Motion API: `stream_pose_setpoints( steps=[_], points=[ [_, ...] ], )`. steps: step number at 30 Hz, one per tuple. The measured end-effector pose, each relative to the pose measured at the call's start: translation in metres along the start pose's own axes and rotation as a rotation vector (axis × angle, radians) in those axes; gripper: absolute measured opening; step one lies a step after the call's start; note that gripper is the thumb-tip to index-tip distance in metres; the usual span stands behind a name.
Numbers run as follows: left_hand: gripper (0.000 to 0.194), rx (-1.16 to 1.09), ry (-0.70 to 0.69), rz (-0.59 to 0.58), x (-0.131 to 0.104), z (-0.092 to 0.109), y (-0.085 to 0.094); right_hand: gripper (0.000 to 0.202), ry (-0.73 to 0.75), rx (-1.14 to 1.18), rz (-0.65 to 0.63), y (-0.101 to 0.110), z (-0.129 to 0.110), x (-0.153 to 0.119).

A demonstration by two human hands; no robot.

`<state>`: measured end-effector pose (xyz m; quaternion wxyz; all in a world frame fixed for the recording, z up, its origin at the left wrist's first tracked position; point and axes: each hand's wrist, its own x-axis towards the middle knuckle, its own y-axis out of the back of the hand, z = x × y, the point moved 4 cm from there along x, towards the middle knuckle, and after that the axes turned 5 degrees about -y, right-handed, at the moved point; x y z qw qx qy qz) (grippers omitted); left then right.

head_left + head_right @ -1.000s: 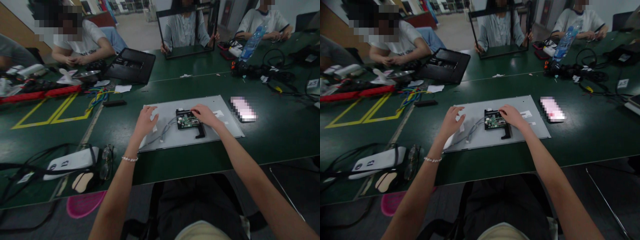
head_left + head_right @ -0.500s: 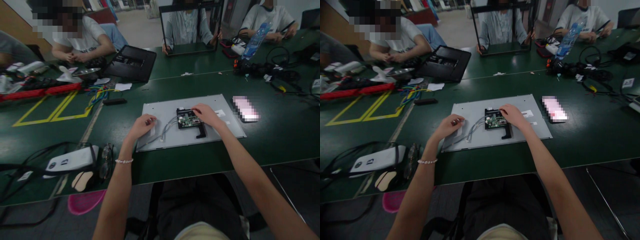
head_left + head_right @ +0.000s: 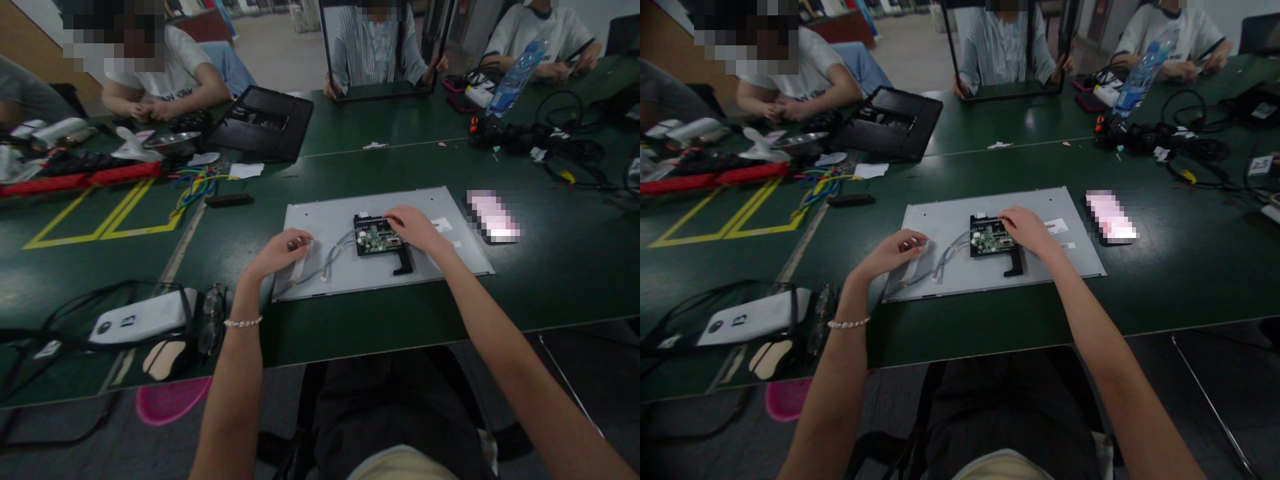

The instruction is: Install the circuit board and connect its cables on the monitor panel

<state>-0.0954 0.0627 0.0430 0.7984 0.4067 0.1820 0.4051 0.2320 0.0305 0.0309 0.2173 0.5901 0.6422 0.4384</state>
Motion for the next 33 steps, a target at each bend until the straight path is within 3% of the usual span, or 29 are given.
stream_pose_setpoints(
  steps=[7,17,23,26,30,33],
  points=[
    [0.034,-0.068,-0.038,-0.122,-0.007,-0.002,0.005,0.028,0.002,-0.011,0.004,0.000,-0.001,-0.001],
    [0.026,-0.071,0.016,-0.059,-0.005,-0.019,0.002,0.028,-0.012,-0.049,-0.014,-0.002,0.001,0.000],
    [0.018,0.004,0.005,0.049,-0.002,-0.017,0.003,0.028,-0.020,-0.088,0.082,0.001,-0.001,0.001],
    [0.018,0.008,-0.010,0.159,-0.001,-0.012,0.007,0.028,-0.009,-0.089,0.158,0.004,-0.005,0.001],
    [0.019,-0.245,0.026,0.322,-0.003,-0.006,0.012,0.028,0.030,-0.060,0.226,0.009,-0.014,0.000],
    [0.019,-0.406,0.036,0.370,-0.003,-0.001,0.011,0.027,0.073,-0.043,0.230,0.009,-0.023,-0.001]
  ],
)
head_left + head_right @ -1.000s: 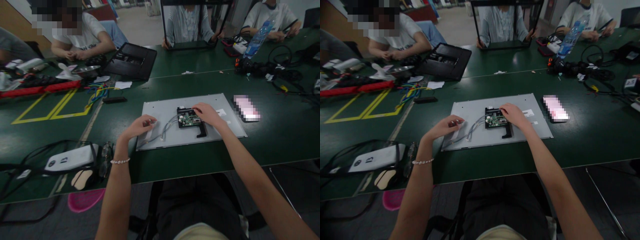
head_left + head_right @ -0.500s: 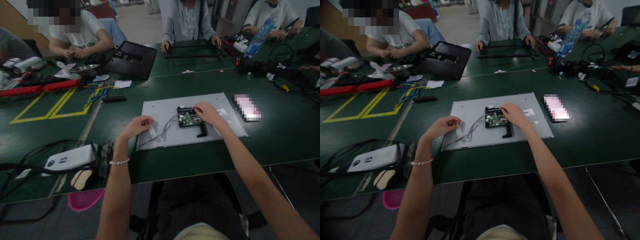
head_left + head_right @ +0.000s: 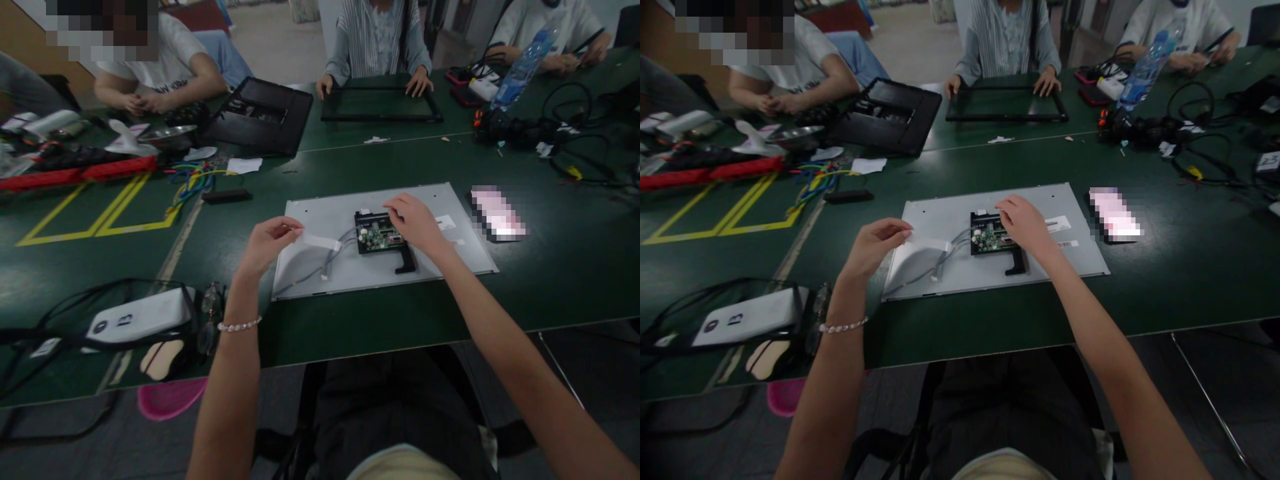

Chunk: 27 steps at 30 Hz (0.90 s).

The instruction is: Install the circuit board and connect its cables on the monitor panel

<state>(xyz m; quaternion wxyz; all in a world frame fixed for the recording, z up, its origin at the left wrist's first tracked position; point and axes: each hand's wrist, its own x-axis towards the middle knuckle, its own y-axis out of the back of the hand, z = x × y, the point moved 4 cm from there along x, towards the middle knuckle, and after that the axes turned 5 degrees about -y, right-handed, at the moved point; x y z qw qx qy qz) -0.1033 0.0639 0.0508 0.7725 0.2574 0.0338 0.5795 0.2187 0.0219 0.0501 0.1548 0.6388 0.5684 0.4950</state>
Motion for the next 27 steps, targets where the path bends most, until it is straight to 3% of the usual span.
stream_pose_setpoints(
  steps=[4,7,12,17,22,27],
  points=[
    [0.016,-0.014,-0.008,-0.061,0.000,0.001,-0.015,0.029,0.055,0.012,-0.028,-0.003,-0.015,-0.002],
    [0.015,0.122,-0.077,-0.123,0.001,-0.001,-0.031,0.030,0.131,0.020,-0.091,-0.010,-0.031,-0.005],
    [0.010,0.393,-0.212,-0.024,0.000,0.004,-0.047,0.029,0.313,0.025,-0.247,-0.024,-0.062,-0.014],
    [0.016,0.422,-0.252,-0.020,-0.002,0.005,-0.053,0.028,0.471,0.015,-0.371,-0.042,-0.085,-0.025],
    [0.015,0.413,-0.229,-0.015,-0.003,0.001,-0.057,0.025,0.514,-0.008,-0.417,-0.050,-0.092,-0.031],
    [0.014,0.420,-0.272,0.005,-0.004,0.010,-0.058,0.029,0.542,-0.008,-0.414,-0.050,-0.089,-0.033]
  ],
)
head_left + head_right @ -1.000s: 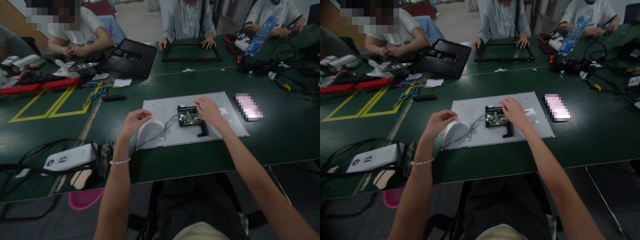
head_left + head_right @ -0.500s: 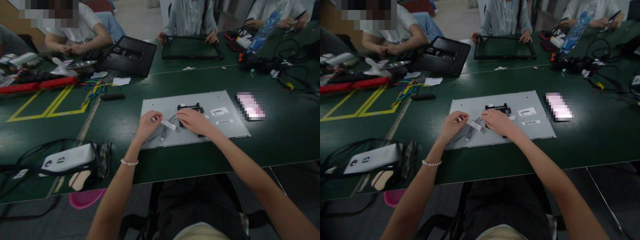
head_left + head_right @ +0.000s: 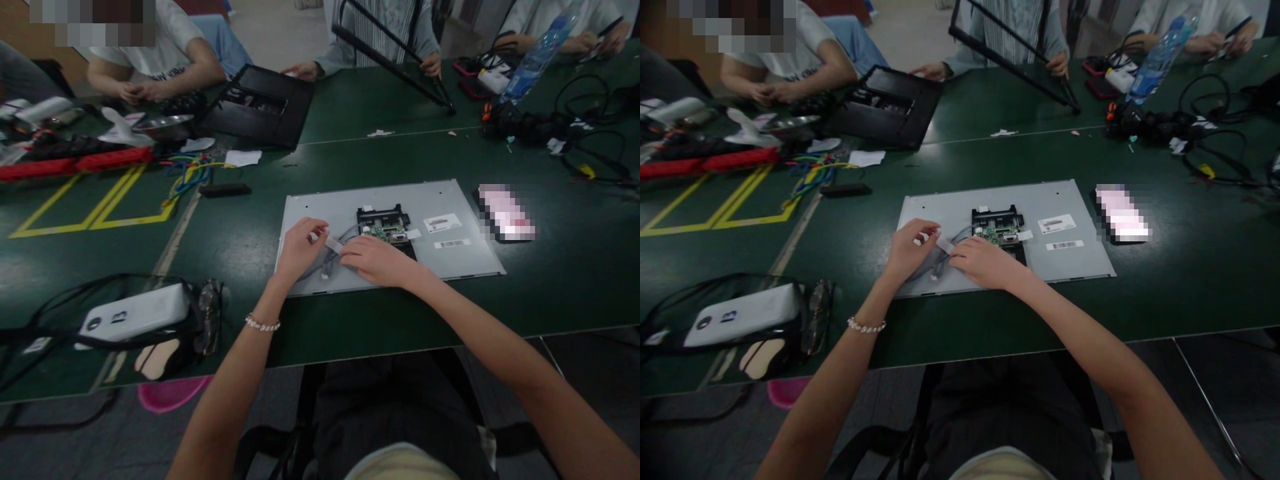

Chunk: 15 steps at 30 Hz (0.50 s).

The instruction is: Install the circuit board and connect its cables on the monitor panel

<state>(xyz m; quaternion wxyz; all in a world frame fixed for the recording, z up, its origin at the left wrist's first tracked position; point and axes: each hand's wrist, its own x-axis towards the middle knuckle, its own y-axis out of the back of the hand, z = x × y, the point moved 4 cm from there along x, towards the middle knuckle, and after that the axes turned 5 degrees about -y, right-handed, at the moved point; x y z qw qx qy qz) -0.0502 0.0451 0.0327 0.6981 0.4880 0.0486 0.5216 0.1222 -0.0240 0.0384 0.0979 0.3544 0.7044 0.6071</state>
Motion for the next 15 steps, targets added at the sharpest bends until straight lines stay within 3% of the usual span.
stream_pose_setpoints(
  steps=[10,15],
  points=[
    [0.014,0.209,-0.069,0.027,-0.001,0.006,0.002,0.024,-0.034,-0.037,0.070,-0.006,0.003,0.000],
    [0.018,0.289,-0.169,-0.084,-0.001,0.013,-0.002,0.024,-0.027,-0.048,0.098,-0.008,0.000,0.001]
  ],
)
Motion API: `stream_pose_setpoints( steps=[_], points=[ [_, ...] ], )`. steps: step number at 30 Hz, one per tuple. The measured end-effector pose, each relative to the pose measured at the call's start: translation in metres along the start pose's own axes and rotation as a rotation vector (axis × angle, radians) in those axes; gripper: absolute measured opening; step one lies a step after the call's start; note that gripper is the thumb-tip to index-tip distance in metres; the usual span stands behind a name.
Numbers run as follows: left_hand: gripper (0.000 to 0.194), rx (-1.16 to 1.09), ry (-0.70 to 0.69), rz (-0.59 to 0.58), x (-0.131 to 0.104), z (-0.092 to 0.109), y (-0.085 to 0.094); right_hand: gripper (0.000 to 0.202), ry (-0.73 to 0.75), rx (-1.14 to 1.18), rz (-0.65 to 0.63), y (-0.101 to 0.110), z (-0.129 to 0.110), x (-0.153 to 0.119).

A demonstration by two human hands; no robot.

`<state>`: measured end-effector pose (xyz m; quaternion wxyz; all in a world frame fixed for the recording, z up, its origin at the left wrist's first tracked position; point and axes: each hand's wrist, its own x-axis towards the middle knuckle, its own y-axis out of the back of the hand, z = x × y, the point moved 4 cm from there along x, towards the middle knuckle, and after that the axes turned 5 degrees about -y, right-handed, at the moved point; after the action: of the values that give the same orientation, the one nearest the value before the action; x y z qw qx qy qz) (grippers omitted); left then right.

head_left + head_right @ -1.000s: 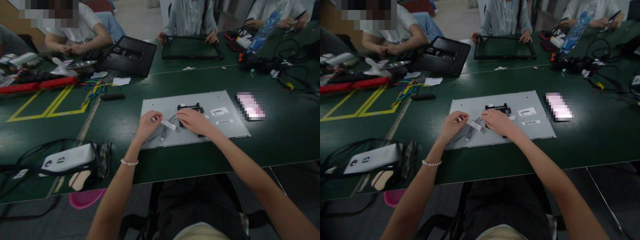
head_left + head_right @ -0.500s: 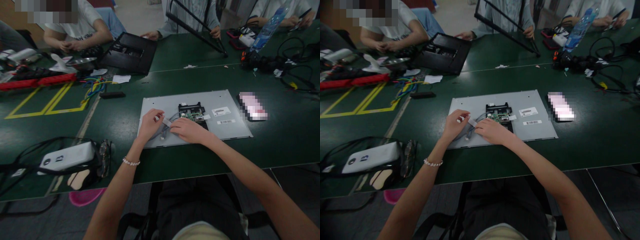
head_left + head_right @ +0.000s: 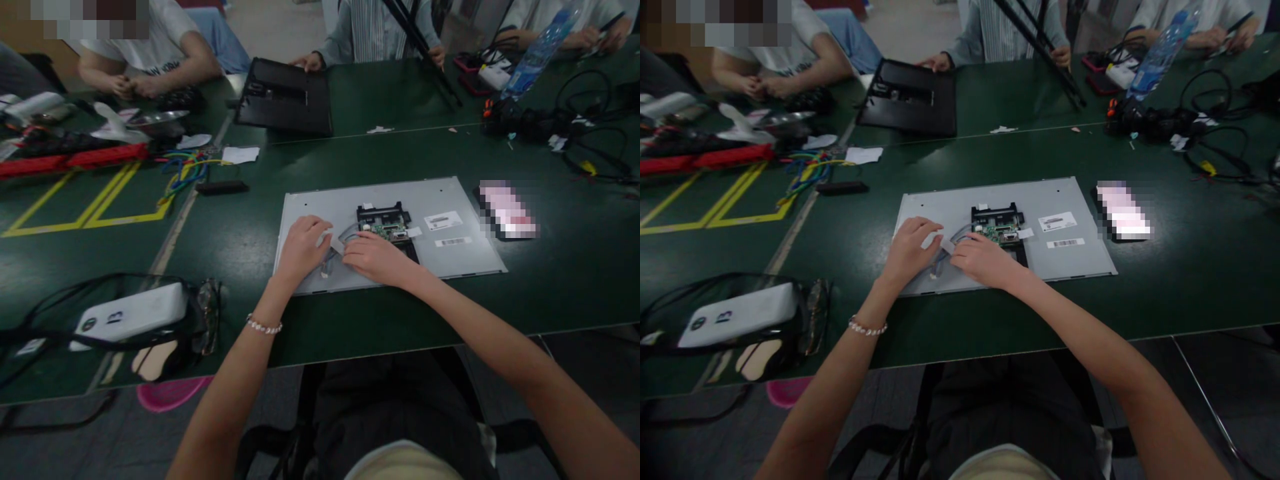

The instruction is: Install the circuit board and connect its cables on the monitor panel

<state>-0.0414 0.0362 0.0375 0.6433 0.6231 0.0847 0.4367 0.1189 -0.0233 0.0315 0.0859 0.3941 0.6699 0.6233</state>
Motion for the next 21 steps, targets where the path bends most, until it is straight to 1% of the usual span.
stream_pose_setpoints(
  steps=[3,6,9,13,17,21],
  points=[
    [0.017,0.044,-0.069,-0.125,0.002,0.006,-0.005,0.020,0.001,-0.003,-0.006,0.001,-0.001,0.000],
    [0.017,0.045,-0.097,-0.194,0.002,0.009,-0.009,0.020,-0.014,-0.024,0.013,0.006,0.001,0.000],
    [0.019,0.033,-0.096,-0.216,0.002,0.008,-0.012,0.023,-0.036,-0.028,0.034,0.009,0.007,-0.001],
    [0.019,0.030,-0.098,-0.225,0.002,0.008,-0.012,0.026,-0.057,-0.014,0.036,0.008,0.013,-0.003],
    [0.019,0.015,-0.090,-0.221,0.002,0.009,-0.011,0.025,-0.057,0.012,0.034,0.006,0.010,-0.002],
    [0.019,0.010,-0.089,-0.227,0.002,0.009,-0.011,0.025,-0.020,0.053,-0.012,0.002,0.005,-0.001]
  ],
)
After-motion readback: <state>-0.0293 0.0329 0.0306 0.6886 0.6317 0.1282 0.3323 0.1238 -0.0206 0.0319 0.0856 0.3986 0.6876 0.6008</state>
